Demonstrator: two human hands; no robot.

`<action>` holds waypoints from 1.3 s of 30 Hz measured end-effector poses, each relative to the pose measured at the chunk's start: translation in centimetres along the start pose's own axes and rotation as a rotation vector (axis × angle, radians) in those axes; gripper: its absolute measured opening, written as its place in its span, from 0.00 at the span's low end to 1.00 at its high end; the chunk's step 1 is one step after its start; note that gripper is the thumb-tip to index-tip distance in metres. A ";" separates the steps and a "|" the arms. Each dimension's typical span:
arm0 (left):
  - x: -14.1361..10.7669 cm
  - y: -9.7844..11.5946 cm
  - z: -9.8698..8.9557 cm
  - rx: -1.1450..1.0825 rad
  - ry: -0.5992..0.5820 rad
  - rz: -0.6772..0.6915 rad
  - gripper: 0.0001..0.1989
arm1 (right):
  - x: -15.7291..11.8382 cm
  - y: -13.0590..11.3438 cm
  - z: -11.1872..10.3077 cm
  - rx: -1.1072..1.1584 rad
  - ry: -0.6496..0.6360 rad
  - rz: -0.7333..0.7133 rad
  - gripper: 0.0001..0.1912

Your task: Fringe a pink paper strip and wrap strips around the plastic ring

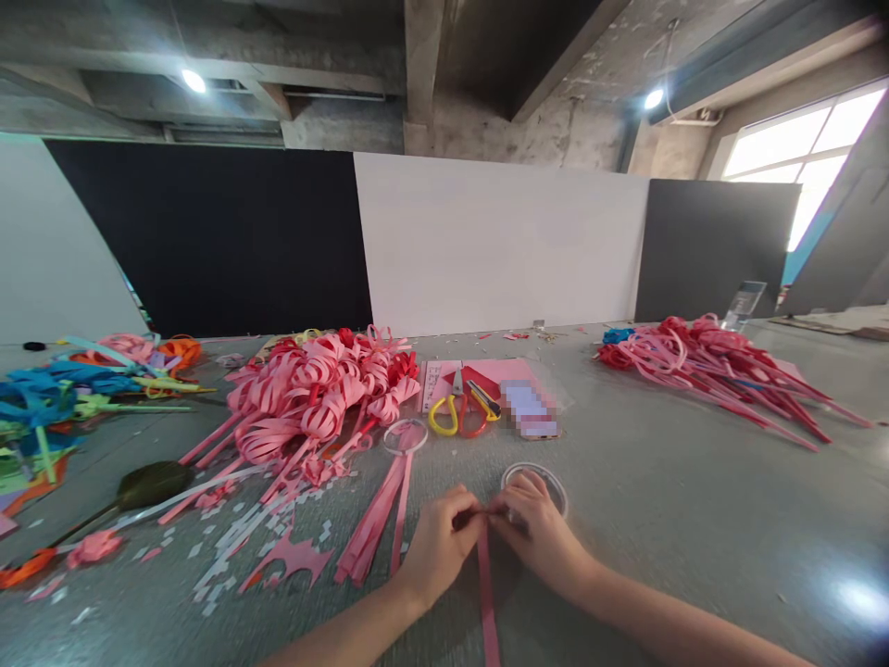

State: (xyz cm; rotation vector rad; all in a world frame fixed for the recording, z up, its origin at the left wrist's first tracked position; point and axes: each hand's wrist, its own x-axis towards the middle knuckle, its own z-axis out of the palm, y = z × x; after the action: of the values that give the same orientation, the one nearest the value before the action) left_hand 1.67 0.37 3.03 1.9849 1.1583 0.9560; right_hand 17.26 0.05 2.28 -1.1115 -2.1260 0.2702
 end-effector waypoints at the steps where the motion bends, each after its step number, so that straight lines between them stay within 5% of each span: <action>1: 0.0 -0.1 0.0 -0.011 0.002 -0.005 0.08 | 0.0 0.0 0.0 -0.003 0.003 -0.021 0.07; 14: 0.0 -0.1 0.1 -0.422 -0.104 -0.110 0.06 | -0.6 -0.8 -0.1 -0.096 0.191 -0.313 0.08; 19: 0.4 -0.7 0.2 -0.611 0.064 -0.210 0.10 | -1.0 -0.9 -0.2 -0.131 0.226 -0.355 0.09; 26: 0.5 -1.4 0.4 -0.599 0.117 -0.211 0.10 | -0.5 -0.1 0.2 -0.106 0.141 -0.054 0.10; 31: 0.3 -1.4 0.5 -0.602 0.119 -0.211 0.10 | -0.5 0.9 0.9 -0.069 0.042 -0.002 0.30; 39: 0.3 -1.5 0.5 -0.518 0.087 -0.212 0.10 | -0.6 1.9 1.6 -0.112 0.048 0.030 0.38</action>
State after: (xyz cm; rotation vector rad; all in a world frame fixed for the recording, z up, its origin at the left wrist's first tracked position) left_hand 1.54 1.20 1.64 1.3945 1.0140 1.1046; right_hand 17.62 0.98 -0.06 -1.2028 -2.1043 0.1384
